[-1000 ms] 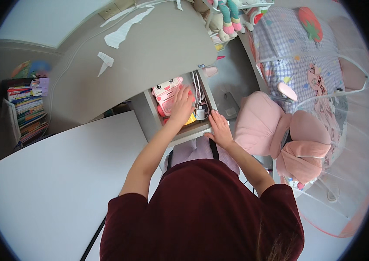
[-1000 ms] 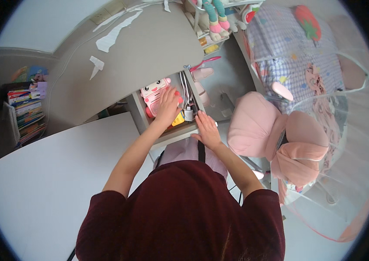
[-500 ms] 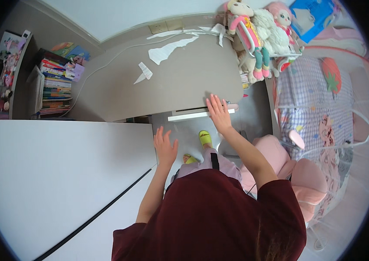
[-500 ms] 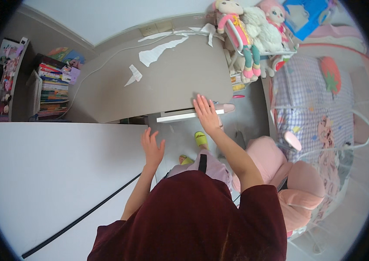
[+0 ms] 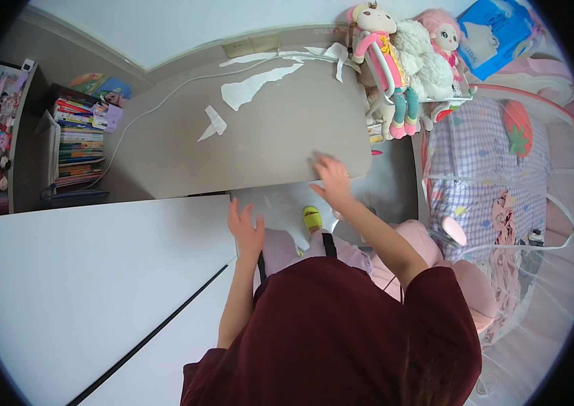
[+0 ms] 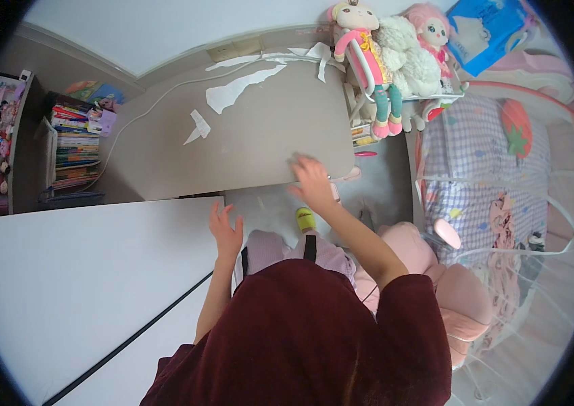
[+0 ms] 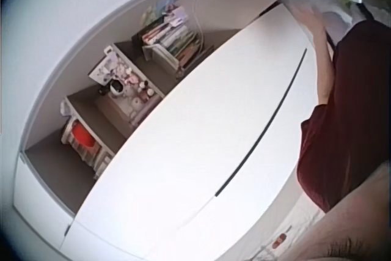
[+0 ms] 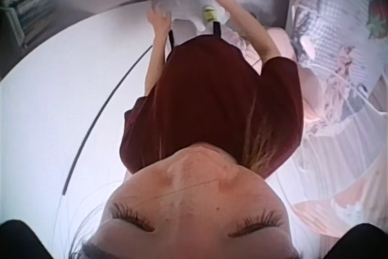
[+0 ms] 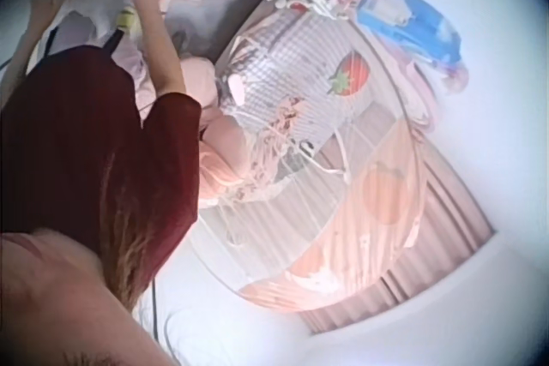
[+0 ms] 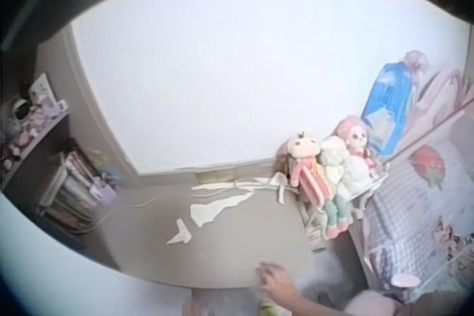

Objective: The person organizes a child's room by placing a book on a shelf, arranging toys in a drawer, and unplugging a cable. They then wipe a desk surface with a tissue and discard it. Finally, they wash a purple cloth in a sink.

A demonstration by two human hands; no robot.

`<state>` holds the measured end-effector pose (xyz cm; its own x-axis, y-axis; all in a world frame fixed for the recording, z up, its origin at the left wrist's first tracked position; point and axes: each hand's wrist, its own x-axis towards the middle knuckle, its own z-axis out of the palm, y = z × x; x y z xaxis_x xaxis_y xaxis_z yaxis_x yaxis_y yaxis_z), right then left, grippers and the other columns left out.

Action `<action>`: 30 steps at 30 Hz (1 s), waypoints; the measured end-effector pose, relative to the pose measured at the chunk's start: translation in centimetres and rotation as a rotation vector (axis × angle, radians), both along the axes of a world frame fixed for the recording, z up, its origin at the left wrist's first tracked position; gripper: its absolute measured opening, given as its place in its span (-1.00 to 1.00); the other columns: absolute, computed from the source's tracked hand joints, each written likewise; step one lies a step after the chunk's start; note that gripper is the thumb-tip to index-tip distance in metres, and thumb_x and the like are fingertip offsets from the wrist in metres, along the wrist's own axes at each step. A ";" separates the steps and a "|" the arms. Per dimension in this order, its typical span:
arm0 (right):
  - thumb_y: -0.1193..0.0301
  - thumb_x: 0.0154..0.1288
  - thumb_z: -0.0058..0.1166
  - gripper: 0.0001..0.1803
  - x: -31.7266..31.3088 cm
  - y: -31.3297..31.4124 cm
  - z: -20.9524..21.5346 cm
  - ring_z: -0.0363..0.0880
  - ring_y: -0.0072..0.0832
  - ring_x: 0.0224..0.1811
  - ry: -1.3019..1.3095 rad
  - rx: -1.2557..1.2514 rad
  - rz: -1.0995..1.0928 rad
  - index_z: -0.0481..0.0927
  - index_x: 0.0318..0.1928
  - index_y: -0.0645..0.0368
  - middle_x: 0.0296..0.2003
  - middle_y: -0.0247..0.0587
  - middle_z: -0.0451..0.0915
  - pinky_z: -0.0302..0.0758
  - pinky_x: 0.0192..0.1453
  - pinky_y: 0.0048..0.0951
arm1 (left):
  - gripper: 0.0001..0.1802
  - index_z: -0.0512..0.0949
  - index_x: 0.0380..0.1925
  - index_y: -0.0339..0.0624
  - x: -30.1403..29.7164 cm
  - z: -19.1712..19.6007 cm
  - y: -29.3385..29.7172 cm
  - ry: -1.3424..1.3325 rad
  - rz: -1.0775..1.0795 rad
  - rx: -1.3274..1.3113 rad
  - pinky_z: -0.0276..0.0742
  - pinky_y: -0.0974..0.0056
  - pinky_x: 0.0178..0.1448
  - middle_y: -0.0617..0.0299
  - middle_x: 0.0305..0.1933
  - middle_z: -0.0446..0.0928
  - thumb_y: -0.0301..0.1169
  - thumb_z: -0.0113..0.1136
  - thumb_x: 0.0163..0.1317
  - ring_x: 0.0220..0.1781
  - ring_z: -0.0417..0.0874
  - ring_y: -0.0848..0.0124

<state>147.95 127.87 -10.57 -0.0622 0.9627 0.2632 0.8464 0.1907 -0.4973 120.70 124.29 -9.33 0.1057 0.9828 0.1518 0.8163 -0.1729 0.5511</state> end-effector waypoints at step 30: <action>0.43 0.15 0.04 -0.84 -11.2 30.7 -1.4 0.21 -0.02 0.27 -0.208 -0.170 -0.317 0.48 -0.25 0.21 0.24 0.03 0.24 0.19 0.32 -0.11 | -0.61 0.50 -0.07 -0.16 -3.8 -1.9 30.0 0.159 -0.210 -0.106 0.39 0.12 0.08 -0.01 0.00 0.38 -0.50 0.24 0.03 0.01 0.41 0.03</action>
